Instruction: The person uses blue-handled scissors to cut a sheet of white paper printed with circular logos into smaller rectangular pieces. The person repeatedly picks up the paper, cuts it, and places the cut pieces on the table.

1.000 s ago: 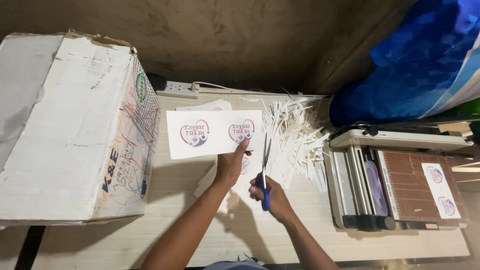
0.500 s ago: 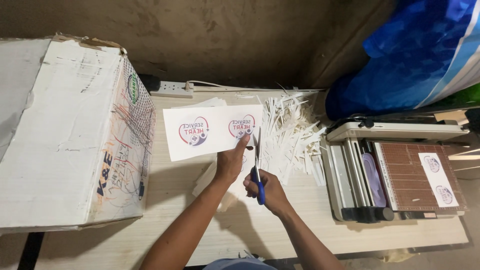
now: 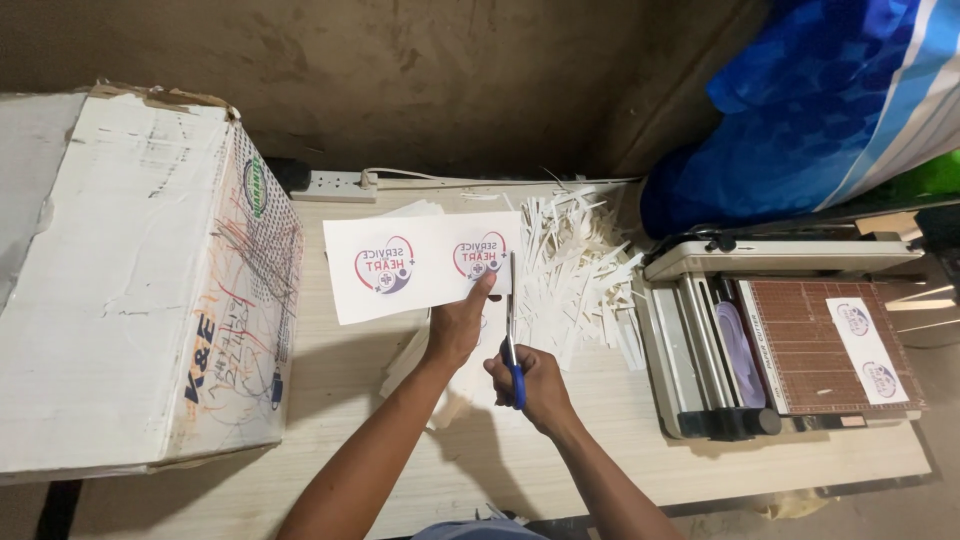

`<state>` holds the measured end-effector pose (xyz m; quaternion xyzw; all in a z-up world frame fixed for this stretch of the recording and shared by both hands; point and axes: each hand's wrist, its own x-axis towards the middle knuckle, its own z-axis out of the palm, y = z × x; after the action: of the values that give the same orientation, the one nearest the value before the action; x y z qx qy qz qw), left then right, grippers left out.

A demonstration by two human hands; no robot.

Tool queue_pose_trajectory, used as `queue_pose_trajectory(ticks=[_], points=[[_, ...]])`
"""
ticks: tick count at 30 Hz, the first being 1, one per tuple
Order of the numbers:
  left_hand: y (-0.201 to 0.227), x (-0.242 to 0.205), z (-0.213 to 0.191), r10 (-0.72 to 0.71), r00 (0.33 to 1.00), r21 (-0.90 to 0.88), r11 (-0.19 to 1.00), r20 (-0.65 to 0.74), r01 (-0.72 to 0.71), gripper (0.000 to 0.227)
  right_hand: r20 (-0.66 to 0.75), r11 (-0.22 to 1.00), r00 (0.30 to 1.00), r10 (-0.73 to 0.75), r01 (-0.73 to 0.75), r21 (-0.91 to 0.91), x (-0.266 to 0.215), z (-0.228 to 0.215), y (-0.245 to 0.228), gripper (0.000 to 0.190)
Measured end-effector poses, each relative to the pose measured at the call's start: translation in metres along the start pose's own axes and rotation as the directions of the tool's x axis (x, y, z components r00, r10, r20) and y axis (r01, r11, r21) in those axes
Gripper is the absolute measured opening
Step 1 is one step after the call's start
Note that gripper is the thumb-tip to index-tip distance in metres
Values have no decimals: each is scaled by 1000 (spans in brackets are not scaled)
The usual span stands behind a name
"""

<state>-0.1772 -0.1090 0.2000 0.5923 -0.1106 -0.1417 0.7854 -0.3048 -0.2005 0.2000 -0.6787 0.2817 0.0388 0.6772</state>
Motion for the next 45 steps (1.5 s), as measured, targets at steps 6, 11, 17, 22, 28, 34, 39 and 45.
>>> queue_pose_trajectory(ticks=[6, 11, 17, 22, 28, 34, 39, 45], points=[[2, -6, 2, 0, 997, 74, 997, 82, -6, 41, 4, 997, 999, -50, 50, 56, 3, -7, -4, 22], [-8, -11, 6, -23, 992, 40, 999, 125, 18, 42, 6, 990, 995, -98, 97, 107, 12, -16, -3, 24], [-3, -13, 9, -59, 987, 90, 995, 150, 46, 41, -2, 986, 992, -124, 124, 113, 13, -20, -3, 24], [-5, -15, 11, -66, 987, 106, 993, 146, 50, 40, -45, 985, 994, -96, 101, 137, 10, -19, -2, 27], [-7, -15, 14, -57, 986, 65, 997, 160, 47, 40, -73, 992, 994, -85, 91, 90, 8, -20, -6, 27], [-11, -13, 14, -72, 983, 72, 996, 167, 61, 42, -81, 991, 995, -62, 72, 115, 7, -24, -2, 31], [-13, -4, 1, -146, 961, 113, 986, 233, 123, 44, -147, 994, 989, -1, 17, 105, 10, -38, -3, 20], [-17, 4, -20, -458, 781, 457, 853, 424, 252, 54, -185, 966, 963, -197, 223, 129, 22, -61, -13, 24]])
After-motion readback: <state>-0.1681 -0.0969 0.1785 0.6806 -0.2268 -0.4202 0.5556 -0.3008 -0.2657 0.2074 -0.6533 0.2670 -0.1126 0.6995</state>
